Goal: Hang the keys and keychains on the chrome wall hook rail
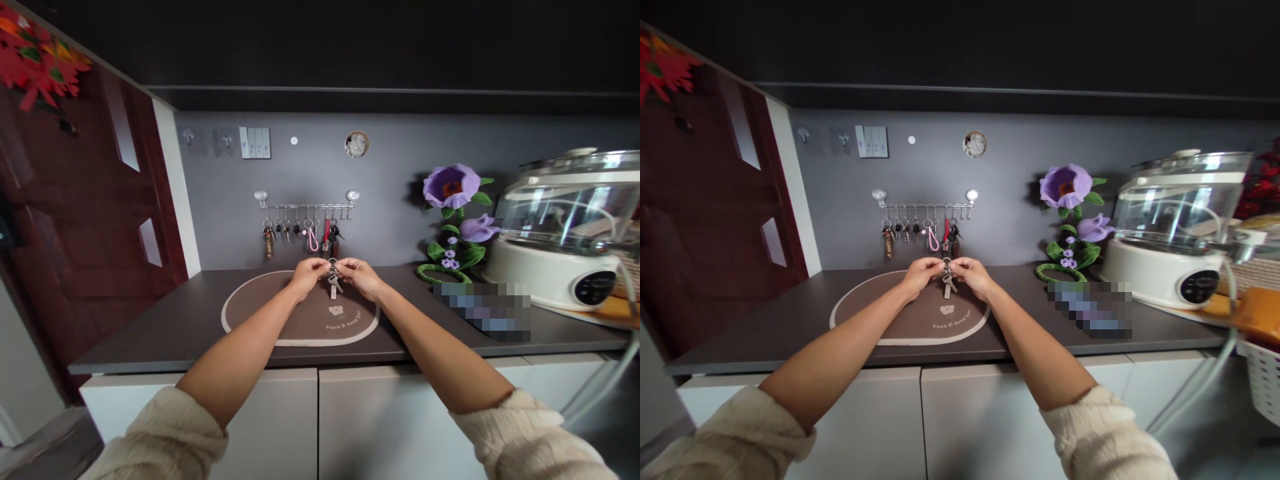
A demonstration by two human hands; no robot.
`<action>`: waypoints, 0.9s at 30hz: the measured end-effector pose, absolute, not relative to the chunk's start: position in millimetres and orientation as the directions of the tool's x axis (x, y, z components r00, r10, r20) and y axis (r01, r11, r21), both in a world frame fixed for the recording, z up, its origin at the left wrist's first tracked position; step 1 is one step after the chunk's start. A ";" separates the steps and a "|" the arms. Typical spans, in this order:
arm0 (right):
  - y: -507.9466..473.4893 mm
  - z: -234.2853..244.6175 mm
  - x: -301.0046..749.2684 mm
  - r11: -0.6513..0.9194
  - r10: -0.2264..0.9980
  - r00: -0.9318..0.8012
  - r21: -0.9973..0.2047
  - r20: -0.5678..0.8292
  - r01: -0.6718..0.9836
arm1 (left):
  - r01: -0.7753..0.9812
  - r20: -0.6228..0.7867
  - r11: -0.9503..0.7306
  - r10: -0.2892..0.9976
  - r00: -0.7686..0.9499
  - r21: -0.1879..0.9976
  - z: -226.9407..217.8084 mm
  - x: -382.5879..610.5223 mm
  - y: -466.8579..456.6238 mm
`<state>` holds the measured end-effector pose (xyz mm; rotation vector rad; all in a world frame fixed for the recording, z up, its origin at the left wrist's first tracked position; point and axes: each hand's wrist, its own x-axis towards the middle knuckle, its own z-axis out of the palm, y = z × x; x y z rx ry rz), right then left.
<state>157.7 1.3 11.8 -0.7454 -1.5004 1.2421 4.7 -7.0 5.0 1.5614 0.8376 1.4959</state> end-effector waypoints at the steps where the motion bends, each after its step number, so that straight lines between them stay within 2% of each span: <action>1: 1.0 12.4 157.5 0.297 0.902 -0.285 -0.946 0.323 -0.132 | -0.059 0.456 -0.452 0.887 0.072 0.890 5.3 5.2 -7.3; 10: -2.5 20.5 156.7 0.320 0.904 -0.237 -0.931 0.356 -0.177 | -0.044 0.466 -0.465 0.885 0.012 0.884 3.2 3.7 -3.3; 16: 2.1 28.0 159.7 0.316 0.911 -0.204 -0.924 0.358 -0.213 | -0.025 0.422 -0.424 0.904 -0.062 0.905 0.6 -1.3 0.2; 27: 21.9 82.8 161.1 0.347 0.934 -0.021 -0.921 0.356 -0.179 | 0.016 0.408 -0.407 0.912 -0.043 0.913 -2.0 -2.3 1.1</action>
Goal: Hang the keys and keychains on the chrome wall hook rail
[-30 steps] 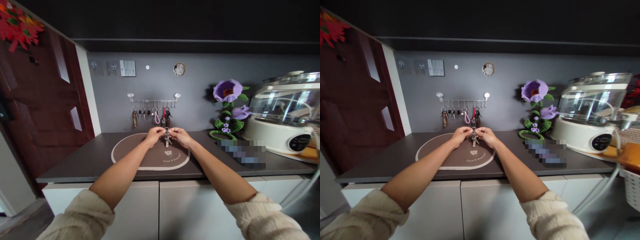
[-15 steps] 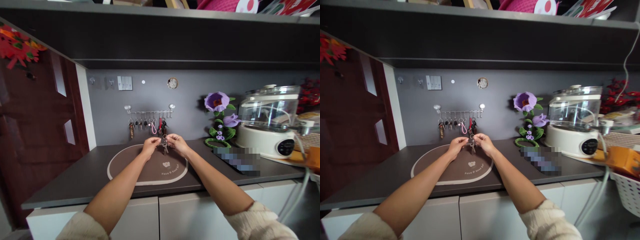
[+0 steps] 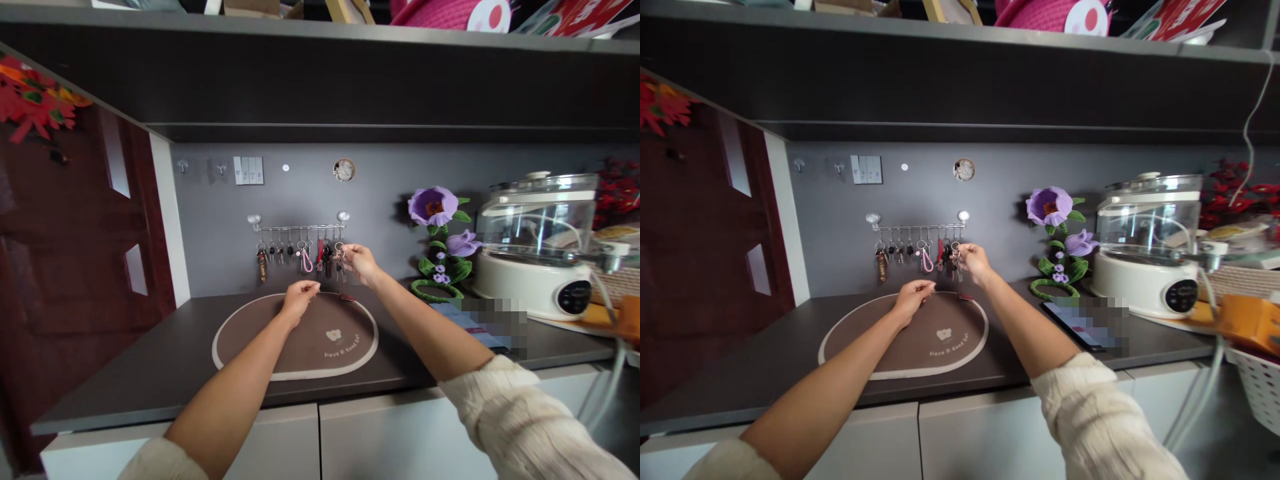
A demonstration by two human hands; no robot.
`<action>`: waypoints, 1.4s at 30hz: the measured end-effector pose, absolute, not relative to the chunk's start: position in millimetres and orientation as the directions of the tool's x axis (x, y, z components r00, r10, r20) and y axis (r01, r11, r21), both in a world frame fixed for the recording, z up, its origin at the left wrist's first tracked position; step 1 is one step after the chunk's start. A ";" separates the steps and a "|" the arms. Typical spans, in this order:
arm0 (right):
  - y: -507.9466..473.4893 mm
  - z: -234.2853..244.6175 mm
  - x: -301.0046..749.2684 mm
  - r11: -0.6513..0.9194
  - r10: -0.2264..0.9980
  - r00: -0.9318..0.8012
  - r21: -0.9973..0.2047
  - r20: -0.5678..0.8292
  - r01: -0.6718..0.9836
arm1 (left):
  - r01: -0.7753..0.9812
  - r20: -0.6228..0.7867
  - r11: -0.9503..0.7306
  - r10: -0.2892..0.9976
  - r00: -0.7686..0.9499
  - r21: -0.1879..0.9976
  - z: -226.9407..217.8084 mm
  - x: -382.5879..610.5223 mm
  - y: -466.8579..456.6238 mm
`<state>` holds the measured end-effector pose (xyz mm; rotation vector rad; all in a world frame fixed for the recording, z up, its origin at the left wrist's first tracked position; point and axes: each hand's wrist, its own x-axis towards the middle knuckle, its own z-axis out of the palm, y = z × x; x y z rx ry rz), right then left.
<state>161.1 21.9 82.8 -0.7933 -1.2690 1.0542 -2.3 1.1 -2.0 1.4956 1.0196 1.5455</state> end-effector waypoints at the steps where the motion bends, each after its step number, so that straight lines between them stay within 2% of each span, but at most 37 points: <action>1: 25.7 87.1 160.2 0.344 0.937 -0.007 -0.922 0.351 -0.180 | 0.021 0.410 -0.410 0.911 -0.043 0.912 -2.4 -2.1 1.6; 17: 75.9 106.7 145.6 0.261 0.960 0.165 -0.933 0.224 -0.249 | 0.027 0.409 -0.408 0.912 -0.024 0.912 -3.6 -1.5 4.1; 42: 93.7 83.4 147.8 0.285 0.951 0.187 -0.932 0.246 -0.223 | 0.017 0.395 -0.394 0.918 -0.029 0.919 -1.1 -0.8 1.3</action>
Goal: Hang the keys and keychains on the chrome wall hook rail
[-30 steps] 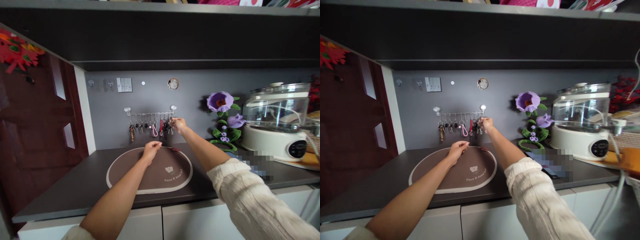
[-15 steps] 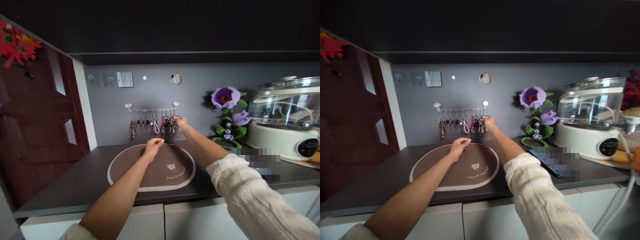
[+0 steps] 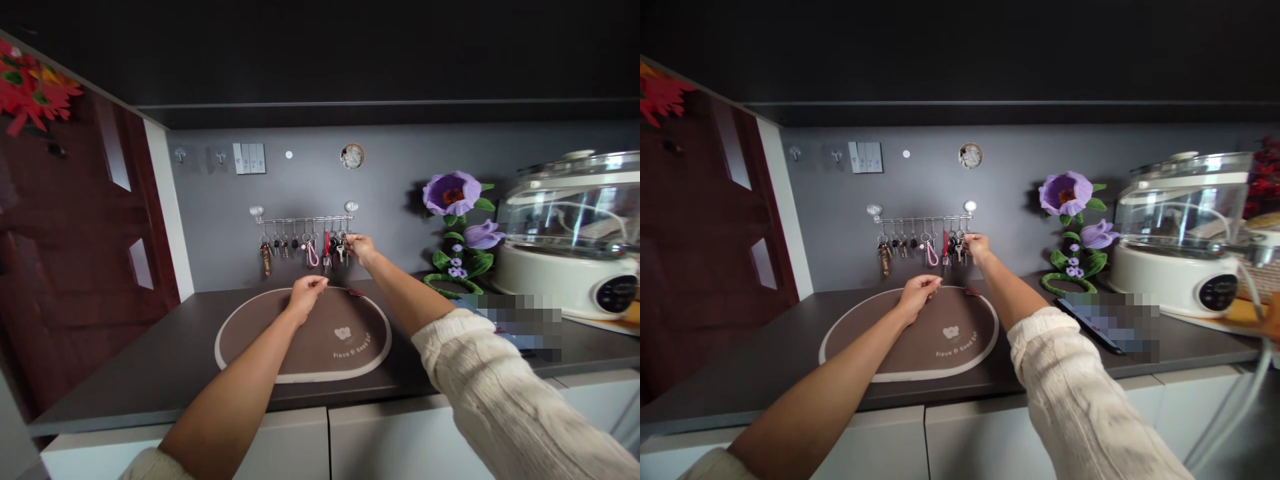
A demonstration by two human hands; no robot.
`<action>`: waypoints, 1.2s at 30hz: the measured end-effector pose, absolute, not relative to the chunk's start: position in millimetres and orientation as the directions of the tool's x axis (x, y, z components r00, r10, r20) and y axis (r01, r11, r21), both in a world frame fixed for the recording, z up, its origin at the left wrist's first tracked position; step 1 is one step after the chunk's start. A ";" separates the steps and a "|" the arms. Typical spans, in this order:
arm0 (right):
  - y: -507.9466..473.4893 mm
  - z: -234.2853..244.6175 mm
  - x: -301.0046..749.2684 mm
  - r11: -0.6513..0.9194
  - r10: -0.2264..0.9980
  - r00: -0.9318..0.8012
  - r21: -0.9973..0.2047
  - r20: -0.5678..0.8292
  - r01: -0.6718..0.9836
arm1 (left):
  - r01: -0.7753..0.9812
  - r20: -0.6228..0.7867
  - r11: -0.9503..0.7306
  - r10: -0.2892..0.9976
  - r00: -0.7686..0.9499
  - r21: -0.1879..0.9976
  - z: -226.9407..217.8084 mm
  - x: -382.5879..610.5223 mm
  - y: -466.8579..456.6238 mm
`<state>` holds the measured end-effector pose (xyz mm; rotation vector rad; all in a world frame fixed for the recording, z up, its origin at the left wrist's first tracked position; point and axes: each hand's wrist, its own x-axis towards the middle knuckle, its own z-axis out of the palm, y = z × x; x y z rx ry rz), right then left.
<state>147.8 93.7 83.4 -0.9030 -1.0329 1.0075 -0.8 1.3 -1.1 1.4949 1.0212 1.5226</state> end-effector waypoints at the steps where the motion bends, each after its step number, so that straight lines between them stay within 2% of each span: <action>1: 93.2 82.9 148.1 0.284 0.951 0.186 -0.933 0.246 -0.220 | 0.014 0.395 -0.395 0.918 -0.028 0.919 -0.9 -0.9 1.2; 8: 86.3 75.5 153.2 0.275 0.957 0.144 -0.946 0.252 -0.169 | 0.016 0.395 -0.395 0.918 -0.037 0.919 -1.6 -1.4 3.1; 16: 73.9 59.1 160.0 0.293 0.936 0.216 -0.955 0.278 -0.042 | 0.010 0.420 -0.420 0.907 -0.035 0.907 -4.2 -3.6 7.8; 22: 47.8 42.3 159.7 0.288 0.943 0.165 -0.957 0.290 0.031 | 0.015 0.416 -0.415 0.908 -0.050 0.910 -2.1 -4.1 4.8; 30: 28.0 12.2 162.6 0.289 0.929 0.117 -0.887 0.350 0.361 | 0.122 0.418 -0.415 0.909 0.003 0.902 -4.5 -2.2 4.0; 32: 27.3 7.4 165.4 0.278 0.929 0.079 -0.821 0.362 0.499 | 0.150 0.408 -0.406 0.913 0.024 0.901 -5.9 -1.8 4.0; 36: 30.7 2.5 170.4 0.251 0.926 0.001 -0.615 0.378 0.747 | 0.212 0.374 -0.374 0.927 0.043 0.903 -9.2 -1.7 4.1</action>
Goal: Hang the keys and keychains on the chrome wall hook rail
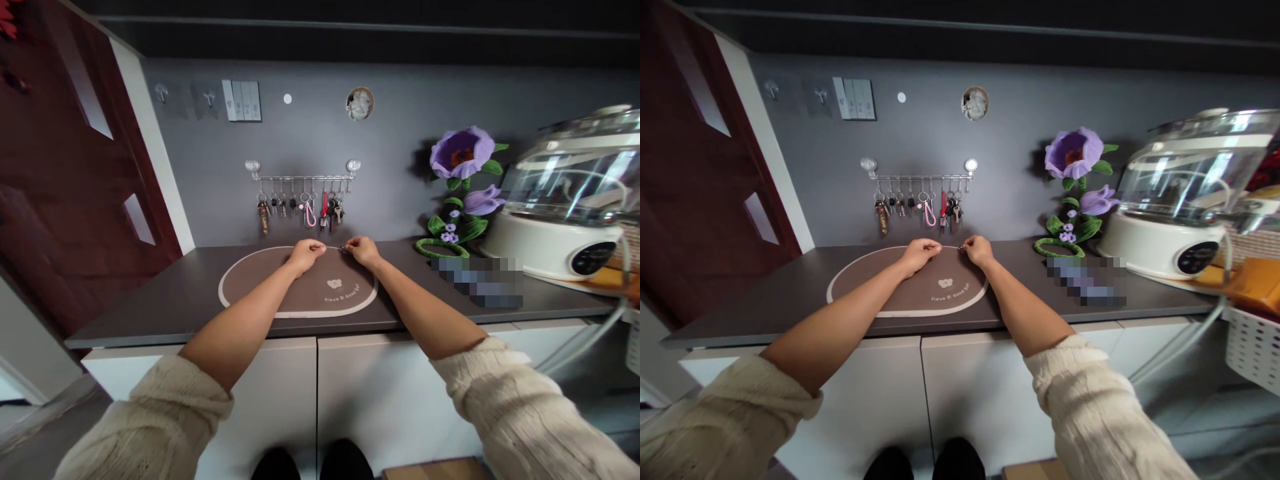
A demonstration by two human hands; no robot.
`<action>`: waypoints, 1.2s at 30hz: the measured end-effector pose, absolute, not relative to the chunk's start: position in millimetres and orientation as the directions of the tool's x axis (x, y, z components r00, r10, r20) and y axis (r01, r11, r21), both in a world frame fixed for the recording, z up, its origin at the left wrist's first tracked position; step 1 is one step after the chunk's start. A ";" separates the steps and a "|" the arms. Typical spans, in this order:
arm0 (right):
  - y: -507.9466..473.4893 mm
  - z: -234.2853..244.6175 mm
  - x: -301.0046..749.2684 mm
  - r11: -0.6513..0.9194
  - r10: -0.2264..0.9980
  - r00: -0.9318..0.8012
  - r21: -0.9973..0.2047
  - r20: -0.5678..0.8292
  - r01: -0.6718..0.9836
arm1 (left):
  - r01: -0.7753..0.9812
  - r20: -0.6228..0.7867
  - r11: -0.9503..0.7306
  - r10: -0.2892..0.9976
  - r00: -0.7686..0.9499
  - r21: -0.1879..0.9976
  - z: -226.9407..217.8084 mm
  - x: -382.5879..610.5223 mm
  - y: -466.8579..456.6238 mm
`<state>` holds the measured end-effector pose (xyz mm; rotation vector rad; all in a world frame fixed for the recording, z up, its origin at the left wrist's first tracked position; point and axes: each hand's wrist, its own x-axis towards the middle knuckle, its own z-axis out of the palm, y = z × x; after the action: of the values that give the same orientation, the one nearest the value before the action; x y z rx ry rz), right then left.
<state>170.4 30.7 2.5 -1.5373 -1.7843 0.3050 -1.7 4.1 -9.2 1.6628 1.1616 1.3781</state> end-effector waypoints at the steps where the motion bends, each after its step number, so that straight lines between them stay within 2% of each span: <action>1: 32.0 2.1 170.9 0.242 0.927 -0.013 -0.571 0.376 0.784 | 0.224 0.364 -0.365 0.930 0.048 0.904 -9.9 -1.7 4.1; 8: 40.3 1.7 166.6 0.228 0.933 -0.082 -0.399 0.350 0.888 | 0.310 0.345 -0.350 0.936 0.074 0.884 -11.4 -2.6 3.0; 15: 39.6 3.5 162.9 0.214 0.943 -0.091 -0.371 0.321 0.904 | 0.365 0.358 -0.361 0.930 0.080 0.858 -12.8 -4.5 5.3; 21: 35.1 8.0 158.4 0.199 0.954 -0.063 -0.460 0.294 0.865 | 0.330 0.349 -0.351 0.935 0.070 0.876 -11.5 -4.4 5.0; 26: 31.9 9.8 156.2 0.285 0.939 -0.110 -0.555 0.326 0.782 | 0.280 0.361 -0.359 0.931 0.048 0.890 -10.4 -4.1 4.8; 32: 23.1 12.2 152.9 0.311 0.950 -0.142 -0.812 0.277 0.494 | 0.262 0.378 -0.363 0.926 -0.006 0.894 -8.7 -4.5 5.6; 36: 20.4 13.5 150.5 0.324 0.939 -0.212 -0.902 0.270 0.285 | 0.272 0.421 -0.399 0.907 -0.027 0.876 -6.9 -5.0 6.6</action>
<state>150.5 20.4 13.5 -1.1111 -1.6988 0.9226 -5.0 6.6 -6.9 1.6906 1.2386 1.4544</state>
